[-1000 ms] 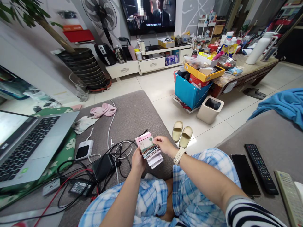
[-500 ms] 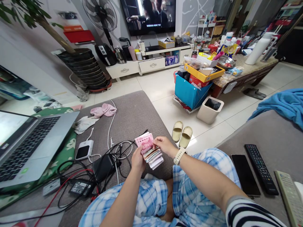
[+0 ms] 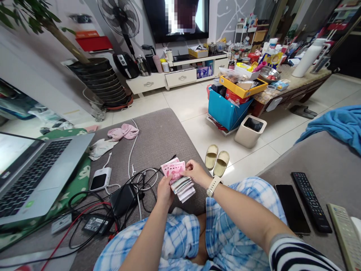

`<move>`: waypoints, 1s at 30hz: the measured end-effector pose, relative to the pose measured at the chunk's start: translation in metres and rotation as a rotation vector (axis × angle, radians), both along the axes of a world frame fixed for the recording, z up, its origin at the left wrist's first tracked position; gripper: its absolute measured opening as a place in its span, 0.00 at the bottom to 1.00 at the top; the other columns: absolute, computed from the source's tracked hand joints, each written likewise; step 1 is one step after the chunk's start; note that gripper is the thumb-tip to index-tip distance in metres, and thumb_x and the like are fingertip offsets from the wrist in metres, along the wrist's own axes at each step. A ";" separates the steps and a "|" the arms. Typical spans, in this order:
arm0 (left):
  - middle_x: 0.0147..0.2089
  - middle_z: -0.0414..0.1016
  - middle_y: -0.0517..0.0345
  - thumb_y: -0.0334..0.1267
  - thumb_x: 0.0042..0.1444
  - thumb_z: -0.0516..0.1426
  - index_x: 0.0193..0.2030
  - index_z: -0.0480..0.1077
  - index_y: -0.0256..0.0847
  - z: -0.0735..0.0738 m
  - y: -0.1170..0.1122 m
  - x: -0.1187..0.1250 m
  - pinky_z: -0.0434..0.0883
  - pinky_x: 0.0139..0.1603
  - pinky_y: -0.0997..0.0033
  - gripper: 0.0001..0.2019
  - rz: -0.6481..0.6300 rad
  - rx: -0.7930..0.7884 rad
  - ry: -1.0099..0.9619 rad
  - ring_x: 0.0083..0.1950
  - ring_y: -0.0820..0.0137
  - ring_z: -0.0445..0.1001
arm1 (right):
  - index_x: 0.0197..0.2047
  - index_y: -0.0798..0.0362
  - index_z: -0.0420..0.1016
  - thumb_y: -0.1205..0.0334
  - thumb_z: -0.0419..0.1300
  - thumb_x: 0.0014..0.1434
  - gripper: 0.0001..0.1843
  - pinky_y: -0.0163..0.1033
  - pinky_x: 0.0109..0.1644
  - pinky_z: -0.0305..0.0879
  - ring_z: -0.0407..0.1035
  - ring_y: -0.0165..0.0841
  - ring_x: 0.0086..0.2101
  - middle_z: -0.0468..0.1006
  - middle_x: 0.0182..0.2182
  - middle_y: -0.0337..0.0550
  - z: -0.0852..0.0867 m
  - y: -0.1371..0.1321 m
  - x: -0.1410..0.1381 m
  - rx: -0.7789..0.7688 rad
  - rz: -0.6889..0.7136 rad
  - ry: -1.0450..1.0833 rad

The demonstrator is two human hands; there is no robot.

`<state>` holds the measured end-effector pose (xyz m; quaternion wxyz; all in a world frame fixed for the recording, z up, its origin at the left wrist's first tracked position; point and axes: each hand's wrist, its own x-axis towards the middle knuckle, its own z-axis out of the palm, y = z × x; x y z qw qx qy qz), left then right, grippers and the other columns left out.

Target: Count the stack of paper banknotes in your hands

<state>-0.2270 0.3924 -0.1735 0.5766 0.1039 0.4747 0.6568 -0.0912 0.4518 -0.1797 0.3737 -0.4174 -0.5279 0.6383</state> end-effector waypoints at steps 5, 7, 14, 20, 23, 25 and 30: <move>0.31 0.79 0.55 0.40 0.36 0.68 0.37 0.74 0.35 -0.001 -0.001 -0.001 0.68 0.37 0.67 0.19 -0.012 -0.011 0.047 0.29 0.68 0.75 | 0.27 0.54 0.68 0.50 0.67 0.47 0.18 0.34 0.31 0.58 0.61 0.29 0.26 0.69 0.24 0.35 0.004 0.000 0.001 0.055 0.002 -0.058; 0.31 0.79 0.55 0.41 0.36 0.68 0.37 0.73 0.35 -0.002 -0.001 -0.001 0.68 0.37 0.67 0.20 -0.017 -0.009 0.053 0.29 0.68 0.75 | 0.26 0.54 0.68 0.49 0.66 0.48 0.18 0.35 0.32 0.58 0.62 0.29 0.27 0.69 0.24 0.35 0.003 0.000 0.001 0.071 0.007 -0.065; 0.32 0.79 0.54 0.43 0.37 0.67 0.35 0.74 0.35 -0.009 0.001 -0.003 0.68 0.39 0.67 0.19 0.025 -0.010 0.059 0.31 0.68 0.75 | 0.24 0.54 0.68 0.50 0.64 0.49 0.16 0.34 0.30 0.56 0.60 0.29 0.25 0.68 0.22 0.35 0.000 0.000 -0.001 0.041 0.014 -0.038; 0.30 0.78 0.56 0.43 0.40 0.65 0.31 0.75 0.35 -0.011 0.002 -0.004 0.68 0.35 0.70 0.14 0.098 -0.031 0.072 0.30 0.70 0.74 | 0.27 0.54 0.68 0.53 0.64 0.50 0.14 0.34 0.30 0.57 0.62 0.29 0.26 0.70 0.24 0.36 0.002 -0.001 -0.003 -0.012 0.020 0.025; 0.31 0.79 0.55 0.42 0.41 0.64 0.30 0.76 0.35 -0.008 0.002 -0.003 0.69 0.36 0.69 0.12 0.117 -0.046 0.080 0.31 0.69 0.74 | 0.26 0.54 0.67 0.52 0.63 0.51 0.14 0.34 0.30 0.56 0.60 0.28 0.25 0.68 0.23 0.35 0.003 -0.001 -0.002 -0.005 0.016 0.021; 0.31 0.79 0.54 0.42 0.41 0.64 0.30 0.76 0.35 -0.007 0.002 -0.002 0.69 0.37 0.69 0.12 0.119 -0.050 0.085 0.32 0.68 0.75 | 0.25 0.54 0.67 0.52 0.62 0.51 0.15 0.34 0.29 0.55 0.59 0.28 0.25 0.67 0.22 0.34 0.004 -0.001 -0.002 0.001 0.011 0.014; 0.31 0.79 0.55 0.42 0.41 0.63 0.30 0.76 0.36 -0.010 0.003 -0.003 0.69 0.39 0.67 0.12 0.114 -0.042 0.097 0.33 0.68 0.74 | 0.26 0.54 0.69 0.52 0.62 0.53 0.14 0.33 0.29 0.54 0.58 0.28 0.24 0.67 0.22 0.34 0.003 -0.001 -0.002 -0.001 0.007 0.008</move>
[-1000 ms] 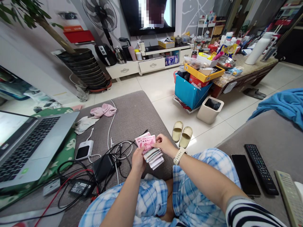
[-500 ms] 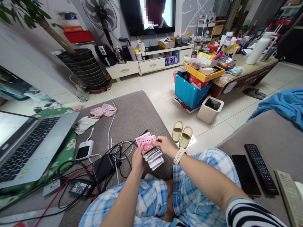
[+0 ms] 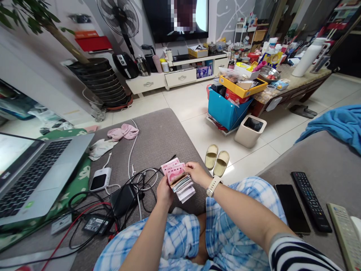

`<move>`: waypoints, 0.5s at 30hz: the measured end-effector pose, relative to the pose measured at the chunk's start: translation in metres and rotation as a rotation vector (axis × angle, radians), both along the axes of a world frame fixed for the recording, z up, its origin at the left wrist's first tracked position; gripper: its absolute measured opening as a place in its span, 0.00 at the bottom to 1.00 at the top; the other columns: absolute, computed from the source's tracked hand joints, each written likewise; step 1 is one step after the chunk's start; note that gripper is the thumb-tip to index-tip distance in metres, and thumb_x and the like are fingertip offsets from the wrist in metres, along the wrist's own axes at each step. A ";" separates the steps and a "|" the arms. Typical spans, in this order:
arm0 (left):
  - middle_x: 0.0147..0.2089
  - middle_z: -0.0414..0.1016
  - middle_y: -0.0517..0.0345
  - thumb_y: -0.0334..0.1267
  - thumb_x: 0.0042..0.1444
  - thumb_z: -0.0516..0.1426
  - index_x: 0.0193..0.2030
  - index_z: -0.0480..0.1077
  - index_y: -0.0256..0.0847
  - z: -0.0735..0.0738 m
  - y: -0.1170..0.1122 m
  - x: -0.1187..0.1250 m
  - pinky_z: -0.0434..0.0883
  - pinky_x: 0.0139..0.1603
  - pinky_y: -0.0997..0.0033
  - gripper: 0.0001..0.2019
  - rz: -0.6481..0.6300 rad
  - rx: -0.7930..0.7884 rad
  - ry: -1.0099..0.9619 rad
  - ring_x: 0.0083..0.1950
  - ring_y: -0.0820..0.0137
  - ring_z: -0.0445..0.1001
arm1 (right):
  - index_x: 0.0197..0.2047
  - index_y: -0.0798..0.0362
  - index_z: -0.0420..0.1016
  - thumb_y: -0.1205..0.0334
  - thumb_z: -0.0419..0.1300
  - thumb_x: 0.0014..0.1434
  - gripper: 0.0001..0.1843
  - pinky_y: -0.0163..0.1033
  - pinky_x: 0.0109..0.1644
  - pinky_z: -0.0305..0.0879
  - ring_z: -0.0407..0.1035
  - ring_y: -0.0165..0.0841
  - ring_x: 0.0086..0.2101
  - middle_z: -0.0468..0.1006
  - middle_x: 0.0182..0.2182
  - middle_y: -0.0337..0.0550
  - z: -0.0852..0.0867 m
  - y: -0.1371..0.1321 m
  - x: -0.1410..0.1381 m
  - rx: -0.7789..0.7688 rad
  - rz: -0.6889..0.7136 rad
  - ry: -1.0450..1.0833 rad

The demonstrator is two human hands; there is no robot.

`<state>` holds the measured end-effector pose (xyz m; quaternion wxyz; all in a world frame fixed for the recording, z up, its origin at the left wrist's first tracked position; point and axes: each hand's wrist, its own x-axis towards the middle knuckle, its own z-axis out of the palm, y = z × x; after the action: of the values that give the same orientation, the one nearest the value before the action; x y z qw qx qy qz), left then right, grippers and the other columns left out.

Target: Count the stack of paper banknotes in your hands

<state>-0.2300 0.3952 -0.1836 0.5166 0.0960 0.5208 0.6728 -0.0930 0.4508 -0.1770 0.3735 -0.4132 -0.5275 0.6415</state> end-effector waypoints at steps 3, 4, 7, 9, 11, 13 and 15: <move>0.30 0.78 0.56 0.41 0.40 0.63 0.28 0.75 0.36 -0.001 0.000 -0.001 0.69 0.37 0.69 0.11 0.004 0.004 0.015 0.31 0.69 0.73 | 0.25 0.55 0.70 0.51 0.61 0.53 0.15 0.33 0.29 0.54 0.58 0.28 0.24 0.67 0.21 0.35 -0.001 0.000 0.000 -0.009 0.004 0.001; 0.29 0.78 0.56 0.41 0.40 0.63 0.28 0.75 0.36 -0.001 0.000 -0.001 0.69 0.37 0.69 0.10 0.005 0.004 0.018 0.31 0.69 0.73 | 0.25 0.55 0.70 0.51 0.61 0.53 0.16 0.33 0.29 0.54 0.59 0.28 0.24 0.67 0.21 0.35 -0.001 0.000 0.000 -0.012 0.006 0.002; 0.29 0.78 0.55 0.41 0.40 0.62 0.28 0.75 0.35 -0.002 -0.001 -0.001 0.69 0.36 0.68 0.10 0.001 0.001 0.017 0.30 0.68 0.73 | 0.25 0.55 0.70 0.50 0.61 0.53 0.16 0.34 0.29 0.54 0.59 0.28 0.24 0.67 0.21 0.35 -0.001 0.001 -0.001 -0.024 0.009 0.009; 0.29 0.78 0.55 0.40 0.41 0.61 0.28 0.75 0.35 -0.003 -0.001 -0.002 0.69 0.37 0.68 0.10 0.001 -0.002 0.015 0.30 0.68 0.73 | 0.25 0.55 0.70 0.49 0.61 0.52 0.16 0.34 0.29 0.55 0.59 0.28 0.24 0.68 0.21 0.35 -0.001 0.001 -0.001 -0.033 0.013 0.018; 0.29 0.78 0.54 0.40 0.41 0.61 0.28 0.75 0.35 -0.005 -0.001 -0.003 0.69 0.37 0.67 0.09 0.002 -0.004 0.011 0.31 0.67 0.73 | 0.25 0.55 0.71 0.49 0.62 0.52 0.17 0.34 0.29 0.55 0.59 0.28 0.23 0.68 0.21 0.35 0.000 0.000 -0.001 -0.045 0.019 0.027; 0.30 0.78 0.54 0.39 0.42 0.60 0.29 0.75 0.35 -0.006 0.000 -0.003 0.70 0.38 0.66 0.09 0.002 -0.003 0.005 0.32 0.66 0.74 | 0.25 0.55 0.71 0.48 0.62 0.51 0.17 0.34 0.29 0.55 0.59 0.27 0.22 0.68 0.20 0.34 0.002 0.000 -0.001 -0.059 0.026 0.038; 0.31 0.79 0.53 0.39 0.42 0.61 0.30 0.75 0.35 -0.007 0.000 -0.004 0.70 0.40 0.66 0.10 0.000 -0.001 0.000 0.32 0.66 0.74 | 0.25 0.55 0.71 0.48 0.62 0.50 0.18 0.34 0.28 0.53 0.58 0.27 0.21 0.67 0.19 0.34 0.005 -0.001 -0.001 -0.074 0.031 0.049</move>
<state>-0.2338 0.3957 -0.1908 0.5166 0.0957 0.5211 0.6726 -0.0943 0.4498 -0.1722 0.3609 -0.4025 -0.5005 0.6761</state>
